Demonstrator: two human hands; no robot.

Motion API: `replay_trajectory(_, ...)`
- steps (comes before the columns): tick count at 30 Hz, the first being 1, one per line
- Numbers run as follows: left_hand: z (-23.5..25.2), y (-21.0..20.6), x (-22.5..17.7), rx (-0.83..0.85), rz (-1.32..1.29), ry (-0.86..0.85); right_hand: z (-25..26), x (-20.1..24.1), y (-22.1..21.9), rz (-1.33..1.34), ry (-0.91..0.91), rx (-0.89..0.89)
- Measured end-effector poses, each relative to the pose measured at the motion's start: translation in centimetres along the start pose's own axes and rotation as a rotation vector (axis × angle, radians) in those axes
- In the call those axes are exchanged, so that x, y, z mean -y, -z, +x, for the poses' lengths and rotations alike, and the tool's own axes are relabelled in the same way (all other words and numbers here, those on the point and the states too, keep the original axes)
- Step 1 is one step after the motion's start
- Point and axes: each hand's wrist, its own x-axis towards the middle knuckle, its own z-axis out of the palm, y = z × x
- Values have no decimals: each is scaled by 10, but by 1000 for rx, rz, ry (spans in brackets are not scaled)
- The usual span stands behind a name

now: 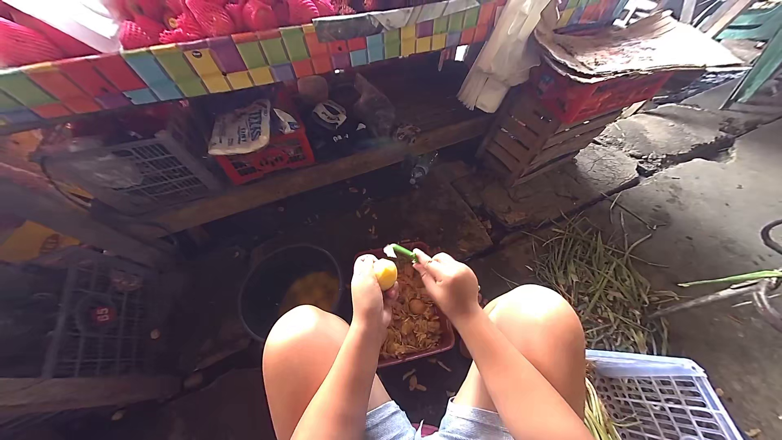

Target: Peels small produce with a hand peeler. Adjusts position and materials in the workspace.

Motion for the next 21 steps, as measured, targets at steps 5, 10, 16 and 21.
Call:
replay_trajectory(5, 5, 4, -5, -15, -105, 126, 2, 7, 4, 180, -54, -71)
replay_trajectory(10, 5, 4, -3, 101, -200, 276, -8, 22, -1, 264, 16, -13)
replay_trajectory(16, 2, 13, -7, 220, -194, 219, -3, -2, -7, 152, -114, 67)
replay_trajectory(21, 10, 15, -6, 60, -217, 239, -7, 9, -7, 284, -82, -24)
